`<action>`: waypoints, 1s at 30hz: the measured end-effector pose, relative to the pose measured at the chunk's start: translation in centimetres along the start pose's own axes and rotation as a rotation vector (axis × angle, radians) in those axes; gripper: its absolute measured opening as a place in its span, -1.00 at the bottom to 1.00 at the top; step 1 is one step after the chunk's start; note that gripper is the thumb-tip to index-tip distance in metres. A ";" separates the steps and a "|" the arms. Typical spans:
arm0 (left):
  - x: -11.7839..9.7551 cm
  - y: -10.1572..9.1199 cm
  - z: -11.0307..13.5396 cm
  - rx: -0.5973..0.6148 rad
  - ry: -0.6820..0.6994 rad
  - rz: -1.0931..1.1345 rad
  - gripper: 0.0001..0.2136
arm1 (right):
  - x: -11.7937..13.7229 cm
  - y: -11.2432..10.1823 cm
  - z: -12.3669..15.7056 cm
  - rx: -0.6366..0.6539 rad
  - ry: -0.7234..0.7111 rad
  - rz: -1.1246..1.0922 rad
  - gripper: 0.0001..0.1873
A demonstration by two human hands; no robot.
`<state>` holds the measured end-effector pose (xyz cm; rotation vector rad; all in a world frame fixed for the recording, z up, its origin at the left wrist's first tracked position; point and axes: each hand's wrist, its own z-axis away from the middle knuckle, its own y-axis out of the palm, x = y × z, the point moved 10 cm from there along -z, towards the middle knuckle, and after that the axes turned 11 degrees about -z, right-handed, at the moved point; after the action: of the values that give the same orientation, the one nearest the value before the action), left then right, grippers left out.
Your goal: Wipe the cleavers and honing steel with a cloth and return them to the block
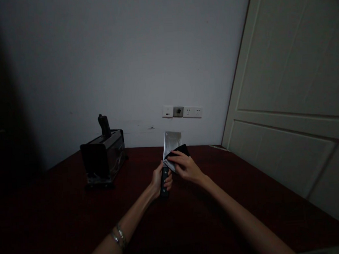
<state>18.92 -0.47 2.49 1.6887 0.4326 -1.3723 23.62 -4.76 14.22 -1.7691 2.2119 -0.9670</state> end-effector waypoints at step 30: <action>-2.3 -2.9 -3.9 -0.063 0.068 0.088 -0.43 | -5.3 0.8 -5.2 0.128 0.006 0.125 -0.78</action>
<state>18.40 4.81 3.37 1.6868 0.4304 -1.2280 22.01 2.23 16.42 -1.5558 2.1814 -1.0603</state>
